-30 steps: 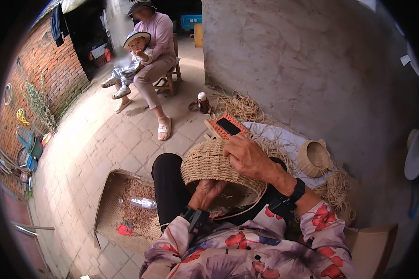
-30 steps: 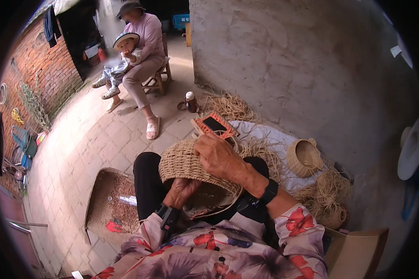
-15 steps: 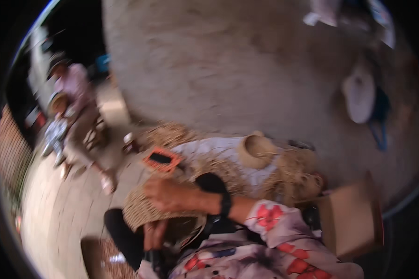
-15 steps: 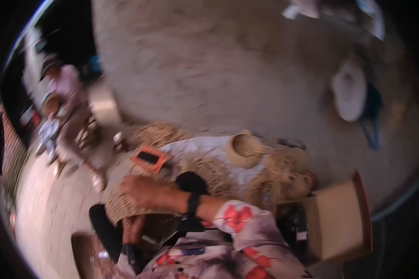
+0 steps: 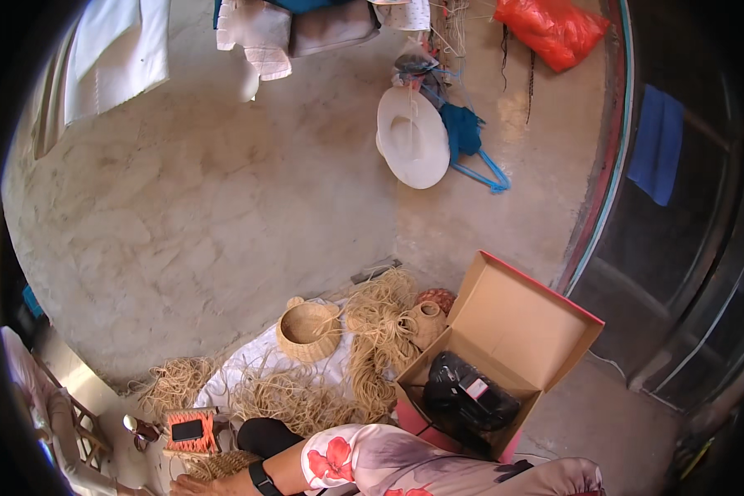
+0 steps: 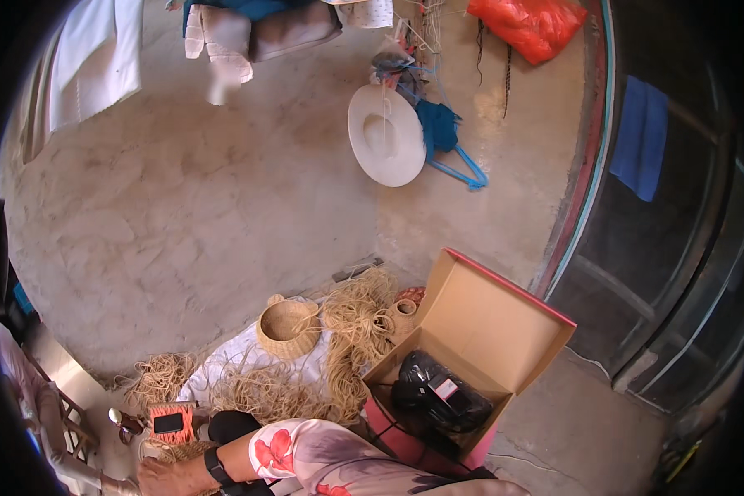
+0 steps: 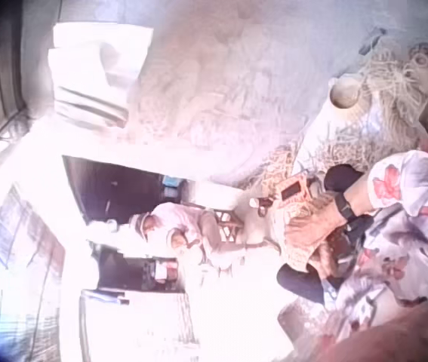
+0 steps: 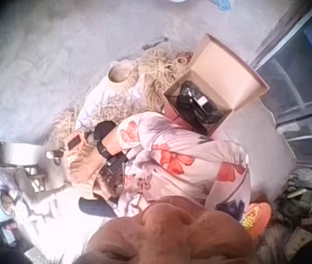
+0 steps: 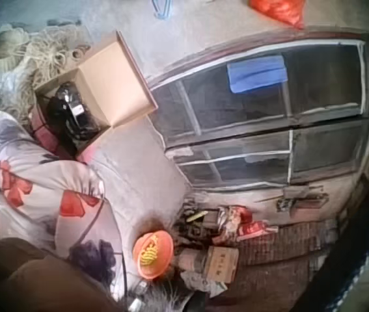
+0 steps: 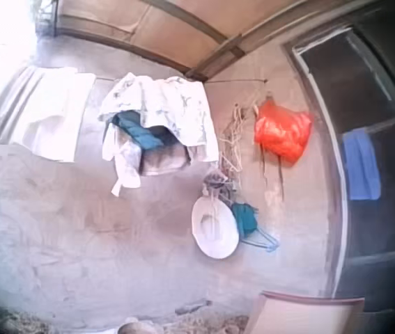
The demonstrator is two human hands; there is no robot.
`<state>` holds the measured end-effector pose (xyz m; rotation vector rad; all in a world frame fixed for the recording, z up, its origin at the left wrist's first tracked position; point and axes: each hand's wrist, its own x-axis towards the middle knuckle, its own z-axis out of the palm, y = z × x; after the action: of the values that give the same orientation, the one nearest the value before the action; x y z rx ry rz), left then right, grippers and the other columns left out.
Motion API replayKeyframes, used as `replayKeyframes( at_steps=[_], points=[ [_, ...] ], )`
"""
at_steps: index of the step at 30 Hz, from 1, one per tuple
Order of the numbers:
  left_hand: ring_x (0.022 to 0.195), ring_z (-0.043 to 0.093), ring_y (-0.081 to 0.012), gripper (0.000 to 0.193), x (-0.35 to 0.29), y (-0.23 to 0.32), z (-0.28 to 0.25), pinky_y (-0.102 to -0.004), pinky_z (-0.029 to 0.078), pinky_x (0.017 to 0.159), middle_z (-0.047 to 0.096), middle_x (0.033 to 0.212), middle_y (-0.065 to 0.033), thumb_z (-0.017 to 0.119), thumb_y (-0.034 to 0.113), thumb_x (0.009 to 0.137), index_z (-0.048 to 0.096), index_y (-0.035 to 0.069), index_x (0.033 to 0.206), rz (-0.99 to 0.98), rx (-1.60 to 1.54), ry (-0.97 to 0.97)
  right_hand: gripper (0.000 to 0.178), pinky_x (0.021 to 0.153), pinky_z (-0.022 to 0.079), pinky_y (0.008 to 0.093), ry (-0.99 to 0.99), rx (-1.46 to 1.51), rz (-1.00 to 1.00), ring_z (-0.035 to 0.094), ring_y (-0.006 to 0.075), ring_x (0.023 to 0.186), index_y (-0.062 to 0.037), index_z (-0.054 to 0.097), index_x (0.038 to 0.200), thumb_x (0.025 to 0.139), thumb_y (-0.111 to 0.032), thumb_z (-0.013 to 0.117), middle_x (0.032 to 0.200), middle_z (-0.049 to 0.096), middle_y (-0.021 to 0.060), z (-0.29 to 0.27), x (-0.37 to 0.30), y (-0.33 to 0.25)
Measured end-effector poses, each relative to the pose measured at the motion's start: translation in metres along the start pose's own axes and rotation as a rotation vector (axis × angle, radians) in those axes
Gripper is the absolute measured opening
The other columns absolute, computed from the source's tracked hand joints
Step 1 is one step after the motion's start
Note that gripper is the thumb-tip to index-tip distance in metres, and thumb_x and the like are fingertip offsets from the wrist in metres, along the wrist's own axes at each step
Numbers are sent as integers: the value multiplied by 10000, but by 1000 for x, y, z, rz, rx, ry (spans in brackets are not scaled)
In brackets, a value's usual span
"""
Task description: Weaving a small basket from straw or natural fibers.
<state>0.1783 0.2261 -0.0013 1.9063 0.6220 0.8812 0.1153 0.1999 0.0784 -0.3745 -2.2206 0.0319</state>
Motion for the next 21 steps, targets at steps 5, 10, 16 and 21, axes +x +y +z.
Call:
replayKeyframes(
  at_steps=[5, 10, 16, 21],
  points=[
    [1046, 564, -312, 322, -38, -10, -26, -439, 464, 886, 592, 1143, -169, 569, 69, 812, 561, 45, 1133, 9, 405, 53, 264, 690, 418, 409, 40, 63, 47, 515, 297, 786, -8, 500, 916, 709, -147, 586, 830, 494, 121, 42, 22, 9],
    [1026, 571, -336, 318, -175, -17, -63, -462, 466, 862, 603, 1118, -183, 564, 51, 786, 578, 36, 1103, -253, 847, 205, 274, 666, 426, 406, 15, 386, 39, 522, 295, 764, -10, 507, 917, 701, -147, 607, 811, 503, 118, 64, 75, -28],
    [1185, 479, -287, 287, -239, 24, -61, -411, 380, 1040, 532, 1259, -126, 413, 139, 948, 544, 73, 1195, -432, 470, 831, 260, 680, 478, 407, -222, 412, 34, 608, 332, 759, -34, 579, 952, 766, -194, 666, 808, 603, 158, -30, 16, -36],
    [1260, 413, -239, 410, -227, 3, -55, -367, 337, 1067, 473, 1319, -137, 438, 152, 912, 442, 45, 1308, -419, -19, 713, 114, 651, 481, 322, -136, 480, 151, 607, 247, 703, -34, 614, 929, 832, -93, 609, 792, 615, 108, -49, -12, -26]
  ],
)
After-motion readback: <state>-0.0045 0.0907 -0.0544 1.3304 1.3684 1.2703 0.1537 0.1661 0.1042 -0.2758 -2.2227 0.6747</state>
